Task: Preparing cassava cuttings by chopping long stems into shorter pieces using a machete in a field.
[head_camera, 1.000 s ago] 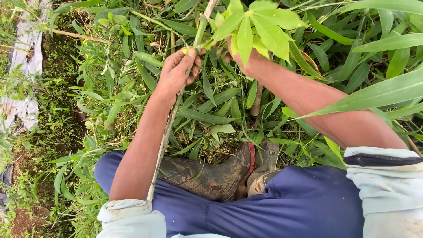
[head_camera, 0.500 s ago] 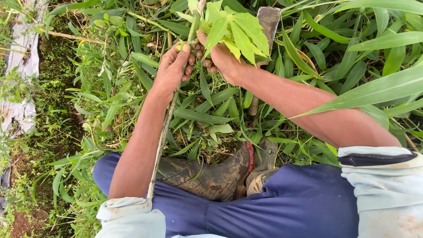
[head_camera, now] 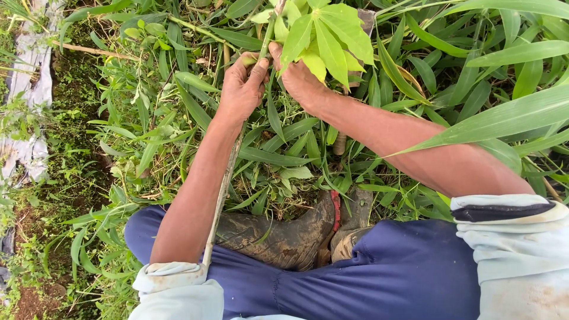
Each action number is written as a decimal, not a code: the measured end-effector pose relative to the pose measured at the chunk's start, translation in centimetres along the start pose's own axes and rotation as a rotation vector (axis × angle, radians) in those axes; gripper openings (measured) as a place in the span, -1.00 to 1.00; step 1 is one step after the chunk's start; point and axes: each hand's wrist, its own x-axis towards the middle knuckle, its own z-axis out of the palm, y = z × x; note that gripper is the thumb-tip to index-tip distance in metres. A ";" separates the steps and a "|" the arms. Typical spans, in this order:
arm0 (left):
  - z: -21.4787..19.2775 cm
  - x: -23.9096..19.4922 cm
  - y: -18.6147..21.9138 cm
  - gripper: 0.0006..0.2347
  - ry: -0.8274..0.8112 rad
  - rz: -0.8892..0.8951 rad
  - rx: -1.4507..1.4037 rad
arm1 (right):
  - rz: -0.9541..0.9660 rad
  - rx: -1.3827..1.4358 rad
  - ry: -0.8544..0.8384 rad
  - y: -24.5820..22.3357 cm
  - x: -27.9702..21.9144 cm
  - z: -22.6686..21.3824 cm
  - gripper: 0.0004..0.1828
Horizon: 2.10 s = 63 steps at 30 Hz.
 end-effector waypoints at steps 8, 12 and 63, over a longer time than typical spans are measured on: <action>0.9 -0.2 0.1 -0.89 0.134 0.229 0.312 | -0.666 -0.313 0.158 2.6 -0.1 -1.0 -0.71; 0.1 -1.6 1.9 -0.78 0.176 0.219 0.402 | -0.576 -0.317 0.100 2.2 0.1 -0.5 -0.72; -8.9 -9.7 -2.0 -0.74 0.438 -0.069 -0.170 | -0.487 -0.522 -0.019 -4.9 5.9 2.0 -0.78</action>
